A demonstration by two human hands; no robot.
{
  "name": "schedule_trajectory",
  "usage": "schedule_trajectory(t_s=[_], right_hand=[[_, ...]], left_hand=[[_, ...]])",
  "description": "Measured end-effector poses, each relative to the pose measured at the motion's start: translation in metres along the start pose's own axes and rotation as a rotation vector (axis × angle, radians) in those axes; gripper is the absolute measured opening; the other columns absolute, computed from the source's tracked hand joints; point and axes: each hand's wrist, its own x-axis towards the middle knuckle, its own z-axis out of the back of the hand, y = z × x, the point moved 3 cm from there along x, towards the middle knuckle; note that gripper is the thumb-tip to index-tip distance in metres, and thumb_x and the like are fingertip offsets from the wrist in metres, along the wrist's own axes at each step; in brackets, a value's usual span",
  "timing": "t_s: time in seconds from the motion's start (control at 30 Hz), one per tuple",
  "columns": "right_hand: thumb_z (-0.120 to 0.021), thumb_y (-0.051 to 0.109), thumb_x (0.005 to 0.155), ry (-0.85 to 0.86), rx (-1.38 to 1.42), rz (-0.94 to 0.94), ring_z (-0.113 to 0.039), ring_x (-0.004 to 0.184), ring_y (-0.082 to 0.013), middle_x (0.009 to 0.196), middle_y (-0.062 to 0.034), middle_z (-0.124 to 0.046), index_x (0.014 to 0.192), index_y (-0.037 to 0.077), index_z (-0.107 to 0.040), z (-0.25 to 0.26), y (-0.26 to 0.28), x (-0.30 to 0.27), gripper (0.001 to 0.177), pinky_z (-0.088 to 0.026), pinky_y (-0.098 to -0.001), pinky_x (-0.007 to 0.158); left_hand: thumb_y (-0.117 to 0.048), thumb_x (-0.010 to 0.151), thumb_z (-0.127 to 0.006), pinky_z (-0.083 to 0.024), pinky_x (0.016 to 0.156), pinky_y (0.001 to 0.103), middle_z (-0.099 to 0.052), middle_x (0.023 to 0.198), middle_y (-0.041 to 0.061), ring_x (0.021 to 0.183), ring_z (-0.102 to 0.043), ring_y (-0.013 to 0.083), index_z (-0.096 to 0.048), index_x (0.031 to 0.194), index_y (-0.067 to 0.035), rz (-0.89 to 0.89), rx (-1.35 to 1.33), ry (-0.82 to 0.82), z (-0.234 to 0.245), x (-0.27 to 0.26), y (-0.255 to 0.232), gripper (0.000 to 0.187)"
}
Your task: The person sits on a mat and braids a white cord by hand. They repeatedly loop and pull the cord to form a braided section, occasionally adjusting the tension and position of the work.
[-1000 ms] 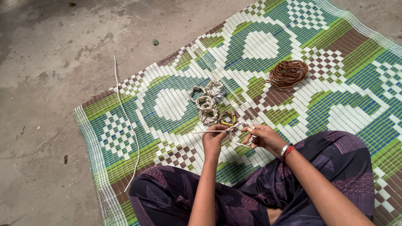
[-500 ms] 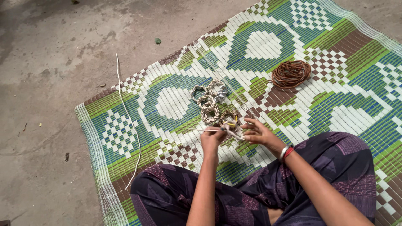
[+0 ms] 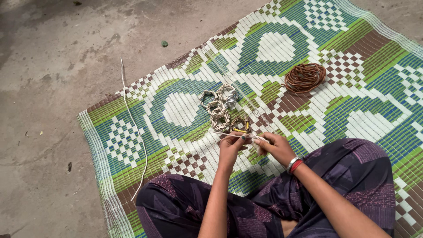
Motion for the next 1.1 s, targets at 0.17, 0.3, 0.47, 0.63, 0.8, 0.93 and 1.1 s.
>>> schedule_trajectory(t_s=[0.17, 0.3, 0.47, 0.63, 0.8, 0.93, 1.1], right_hand=[[-0.067, 0.025, 0.094, -0.056, -0.134, 0.012, -0.065, 0.045, -0.0093, 0.061, -0.0047, -0.070, 0.109, 0.008, -0.069, -0.003, 0.019, -0.008, 0.023, -0.052, -0.0252, 0.042], [-0.064, 0.024, 0.096, -0.024, -0.228, 0.030, -0.066, 0.043, -0.0078, 0.060, -0.0038, -0.068, 0.107, 0.010, -0.073, -0.008, 0.030, -0.013, 0.020, -0.052, -0.0251, 0.041], [-0.062, 0.018, 0.096, 0.006, -0.113, -0.036, -0.064, 0.043, -0.0090, 0.062, -0.0027, -0.069, 0.106, 0.005, -0.072, -0.011, 0.020, -0.012, 0.019, -0.052, -0.0267, 0.040], [-0.059, 0.017, 0.098, 0.069, -0.023, -0.058, -0.063, 0.044, -0.0078, 0.065, -0.0024, -0.068, 0.100, 0.001, -0.071, -0.012, 0.002, -0.008, 0.020, -0.051, -0.0251, 0.040], [-0.060, 0.020, 0.096, 0.022, -0.194, -0.039, -0.059, 0.044, -0.0053, 0.063, 0.0003, -0.071, 0.107, 0.008, -0.075, -0.011, -0.003, -0.003, 0.022, -0.046, -0.0227, 0.040], [-0.063, 0.021, 0.095, 0.027, -0.134, -0.108, -0.052, 0.042, -0.0045, 0.063, 0.0007, -0.069, 0.112, 0.009, -0.074, -0.013, -0.006, -0.001, 0.023, -0.042, -0.0230, 0.039], [-0.065, 0.019, 0.094, 0.058, -0.065, -0.205, -0.049, 0.045, -0.0032, 0.066, 0.0006, -0.066, 0.112, 0.010, -0.073, -0.011, -0.018, 0.004, 0.022, -0.039, -0.0215, 0.040]], left_hand=[[-0.005, 0.092, -0.069, -0.057, 0.076, 0.025, -0.076, 0.095, 0.003, 0.087, -0.073, 0.0103, -0.073, 0.102, -0.003, -0.164, 0.082, 0.041, -0.006, -0.004, -0.007, 0.011], [-0.004, 0.085, -0.075, -0.048, 0.061, 0.028, -0.072, 0.081, 0.008, 0.070, -0.063, 0.0136, -0.080, 0.098, -0.001, -0.152, 0.444, -0.065, -0.008, -0.010, -0.012, 0.014], [-0.006, 0.083, -0.076, -0.054, 0.064, 0.027, -0.075, 0.084, 0.006, 0.071, -0.068, 0.0115, -0.077, 0.094, -0.001, -0.235, 0.429, -0.075, -0.012, -0.016, -0.018, 0.012], [-0.006, 0.082, -0.076, -0.058, 0.071, 0.028, -0.078, 0.086, 0.009, 0.077, -0.074, 0.0121, -0.074, 0.093, 0.000, -0.189, 0.402, -0.079, -0.016, -0.015, -0.015, 0.012], [-0.007, 0.083, -0.075, -0.057, 0.069, 0.032, -0.076, 0.082, 0.011, 0.074, -0.073, 0.0175, -0.072, 0.089, 0.000, -0.148, 0.502, -0.144, -0.018, -0.018, -0.021, 0.010], [-0.011, 0.080, -0.077, -0.054, 0.066, 0.038, -0.073, 0.081, 0.012, 0.070, -0.071, 0.0249, -0.071, 0.087, -0.002, -0.178, 0.719, -0.200, -0.024, -0.025, -0.031, 0.013], [-0.011, 0.080, -0.075, -0.052, 0.069, 0.043, -0.072, 0.083, 0.013, 0.075, -0.070, 0.0290, -0.068, 0.085, -0.002, -0.271, 0.842, -0.288, -0.032, -0.036, -0.037, 0.012]])
